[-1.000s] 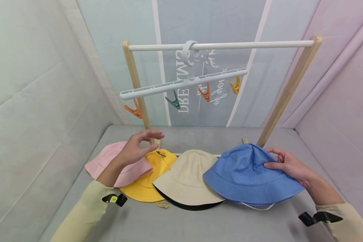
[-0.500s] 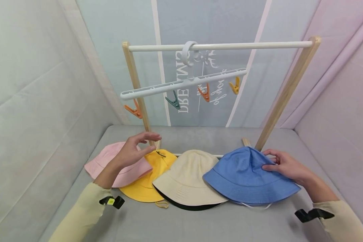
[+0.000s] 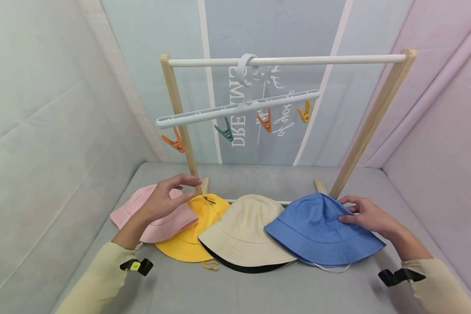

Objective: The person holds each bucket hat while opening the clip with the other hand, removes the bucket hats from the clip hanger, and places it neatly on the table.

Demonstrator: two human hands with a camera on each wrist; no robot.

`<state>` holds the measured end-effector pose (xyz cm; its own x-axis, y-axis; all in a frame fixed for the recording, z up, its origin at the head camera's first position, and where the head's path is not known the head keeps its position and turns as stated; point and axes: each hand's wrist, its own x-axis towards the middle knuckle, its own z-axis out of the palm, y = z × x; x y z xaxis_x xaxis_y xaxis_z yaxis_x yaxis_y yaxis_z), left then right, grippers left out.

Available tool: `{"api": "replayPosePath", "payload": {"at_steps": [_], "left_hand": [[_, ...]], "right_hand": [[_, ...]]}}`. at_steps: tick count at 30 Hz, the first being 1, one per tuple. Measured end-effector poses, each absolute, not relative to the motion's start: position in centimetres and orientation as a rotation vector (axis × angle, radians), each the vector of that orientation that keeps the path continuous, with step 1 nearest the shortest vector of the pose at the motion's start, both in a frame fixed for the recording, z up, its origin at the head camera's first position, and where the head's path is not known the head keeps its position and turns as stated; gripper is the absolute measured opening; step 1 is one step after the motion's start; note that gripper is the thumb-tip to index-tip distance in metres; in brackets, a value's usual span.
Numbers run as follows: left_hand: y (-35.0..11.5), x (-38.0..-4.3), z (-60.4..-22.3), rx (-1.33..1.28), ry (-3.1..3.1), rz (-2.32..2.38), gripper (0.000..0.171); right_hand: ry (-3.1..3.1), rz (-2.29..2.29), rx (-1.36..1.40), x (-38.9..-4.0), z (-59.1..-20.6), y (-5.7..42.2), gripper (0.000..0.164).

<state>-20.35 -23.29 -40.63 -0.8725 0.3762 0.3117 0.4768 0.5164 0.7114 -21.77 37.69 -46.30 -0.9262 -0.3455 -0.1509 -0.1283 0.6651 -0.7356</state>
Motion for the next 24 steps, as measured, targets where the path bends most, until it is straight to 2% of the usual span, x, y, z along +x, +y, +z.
{"api": "replayPosePath", "payload": {"at_steps": [24], "left_hand": [[-25.5,-20.3,-41.7,-0.688,-2.64,-1.21,0.039]], "right_hand": [[2.676,-1.101,-0.28,-22.1,-46.3,39.4,0.035]]}}
